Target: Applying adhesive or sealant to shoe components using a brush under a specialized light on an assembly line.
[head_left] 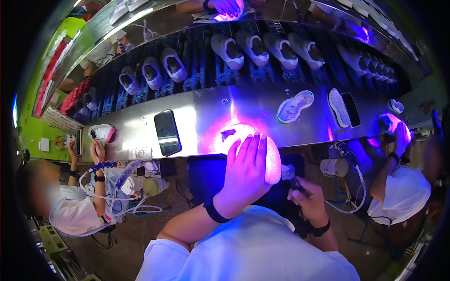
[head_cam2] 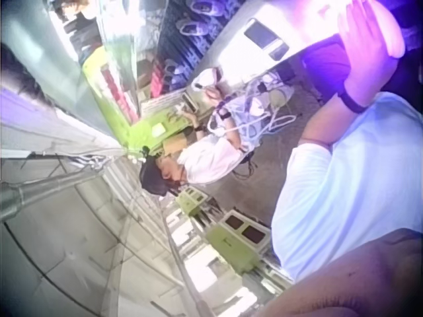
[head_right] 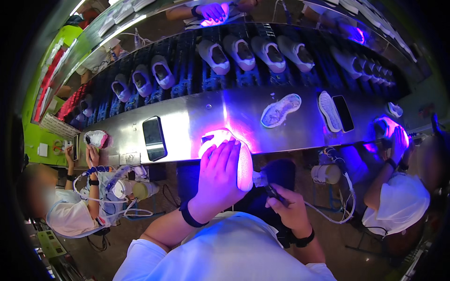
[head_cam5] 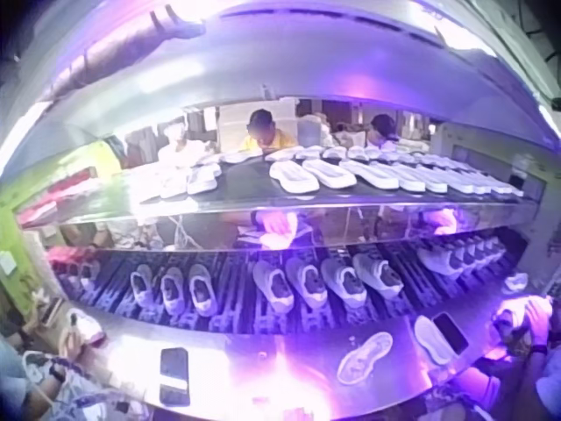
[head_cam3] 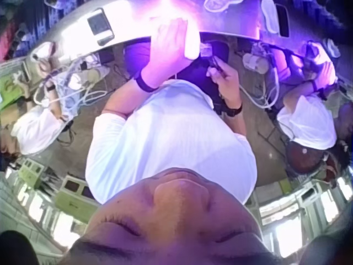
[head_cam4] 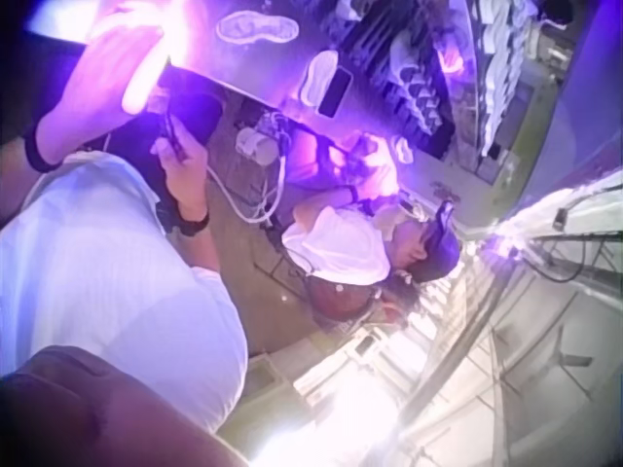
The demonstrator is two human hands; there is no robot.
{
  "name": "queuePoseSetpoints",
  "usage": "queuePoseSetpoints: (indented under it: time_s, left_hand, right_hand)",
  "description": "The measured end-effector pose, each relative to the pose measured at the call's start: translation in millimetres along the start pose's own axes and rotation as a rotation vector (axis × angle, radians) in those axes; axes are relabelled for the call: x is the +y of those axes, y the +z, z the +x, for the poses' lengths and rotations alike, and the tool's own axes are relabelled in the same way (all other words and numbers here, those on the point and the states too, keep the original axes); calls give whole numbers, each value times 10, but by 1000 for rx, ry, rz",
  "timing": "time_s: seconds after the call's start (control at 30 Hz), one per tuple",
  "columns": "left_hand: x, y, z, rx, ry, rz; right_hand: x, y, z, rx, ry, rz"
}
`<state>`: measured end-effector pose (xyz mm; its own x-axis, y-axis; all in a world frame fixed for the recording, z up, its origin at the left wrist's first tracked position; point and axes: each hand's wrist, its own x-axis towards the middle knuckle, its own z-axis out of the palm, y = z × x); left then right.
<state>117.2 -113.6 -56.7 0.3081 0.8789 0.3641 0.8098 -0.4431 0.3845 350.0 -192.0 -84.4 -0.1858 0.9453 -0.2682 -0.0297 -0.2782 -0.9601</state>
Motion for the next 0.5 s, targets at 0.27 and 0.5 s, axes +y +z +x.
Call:
queuePoseSetpoints:
  time_s: [0.27, 0.5]
  left_hand:
    - [-156, 158, 389, 107, -30, -28]
    - [-479, 102, 640, 166, -41, -183]
  right_hand:
    - [-176, 0, 353, 229, -248, -428]
    - [-593, 85, 786, 216, -451, -757]
